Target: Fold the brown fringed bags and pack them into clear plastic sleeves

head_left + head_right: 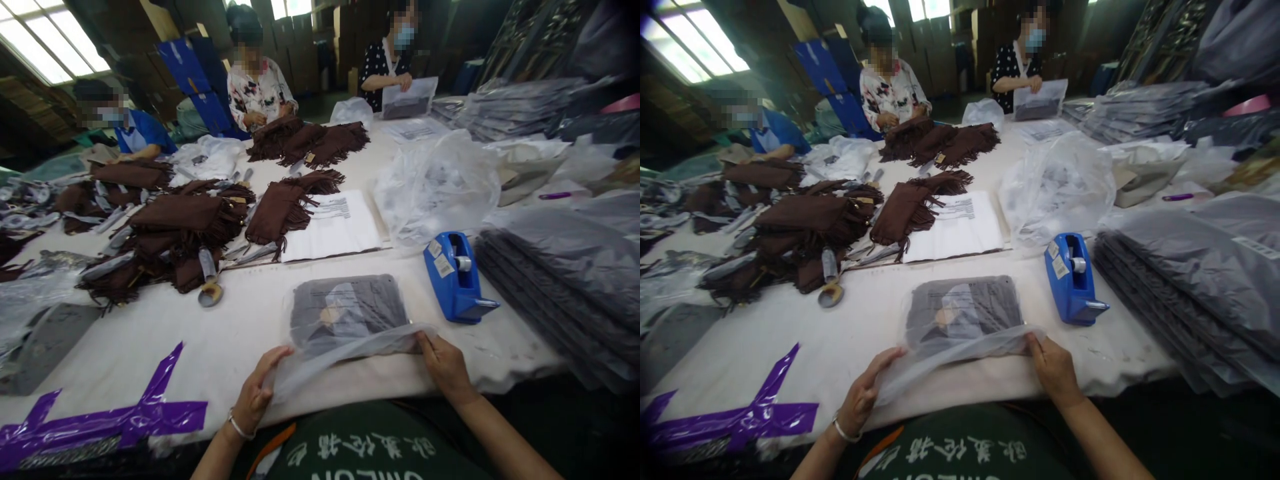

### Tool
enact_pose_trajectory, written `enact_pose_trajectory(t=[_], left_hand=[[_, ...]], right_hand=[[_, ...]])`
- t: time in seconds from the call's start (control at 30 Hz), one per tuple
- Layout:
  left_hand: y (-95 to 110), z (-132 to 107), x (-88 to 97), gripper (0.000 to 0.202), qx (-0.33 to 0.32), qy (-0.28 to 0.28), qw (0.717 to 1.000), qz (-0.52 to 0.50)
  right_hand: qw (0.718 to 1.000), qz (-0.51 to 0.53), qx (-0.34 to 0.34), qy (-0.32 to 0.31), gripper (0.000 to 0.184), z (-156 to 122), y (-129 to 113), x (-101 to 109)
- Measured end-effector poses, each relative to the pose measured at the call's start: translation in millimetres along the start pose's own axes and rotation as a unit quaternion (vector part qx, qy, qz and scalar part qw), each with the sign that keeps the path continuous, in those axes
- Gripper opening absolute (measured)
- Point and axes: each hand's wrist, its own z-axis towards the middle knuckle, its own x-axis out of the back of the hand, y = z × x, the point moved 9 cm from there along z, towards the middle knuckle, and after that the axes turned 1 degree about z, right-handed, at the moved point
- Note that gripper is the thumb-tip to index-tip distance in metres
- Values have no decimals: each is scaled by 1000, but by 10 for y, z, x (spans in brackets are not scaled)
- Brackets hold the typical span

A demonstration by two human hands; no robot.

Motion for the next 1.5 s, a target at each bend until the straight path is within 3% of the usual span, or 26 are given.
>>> enact_pose_trajectory(t=[0.13, 0.33, 0.5, 0.6, 0.7, 0.8, 0.87, 0.9, 1.0, 1.17, 1.23, 1.33, 1.4, 1.5], left_hand=[[6, -129, -134, 50, 42, -36, 998, 33], [266, -5, -404, 53, -50, -59, 993, 88], [129, -52, -275, 63, -93, -50, 983, 153], [67, -101, -187, 57, -117, -30, 971, 208], [104, -77, -251, 41, -141, -19, 969, 201], [-11, 32, -141, 27, -24, 118, 976, 179], [-118, 51, -26, 28, 80, 226, 951, 196], [-130, 75, -4, 30, 106, 255, 937, 214], [-104, 263, -7, 34, 119, 251, 914, 297], [-208, 519, 146, 29, 178, 141, 862, 454], [-64, 573, 267, 24, 149, 148, 851, 481], [473, 667, 254, 21, -5, 214, 869, 445], [764, 777, 2, 28, -92, 197, 891, 399], [856, 1011, -546, 24, -134, 103, 925, 339]], right_hand=[[1000, 8, -10, -6, 44, 2, 1, 5], [1000, 8, -17, -5, 46, -28, 20, 2], [1000, 15, -23, -4, 46, -47, 50, -2], [999, 26, -24, -4, 44, -41, 50, -6], [999, 32, -25, -1, 42, -30, 45, 1], [999, 32, -23, 4, 42, -49, 27, 12], [999, 29, -22, 8, 44, -82, 2, 19], [999, 29, -22, 11, 44, -100, -17, 22], [1000, 7, -24, 12, 42, -130, -91, 21], [992, -123, -19, -28, 37, -74, -197, -25], [986, -158, -22, -46, 36, -46, -190, -47], [982, -176, -27, -60, 35, -18, -168, -64], [983, -171, -30, -66, 36, -3, -158, -69], [988, -120, -53, -79, 38, 22, -122, -67]])
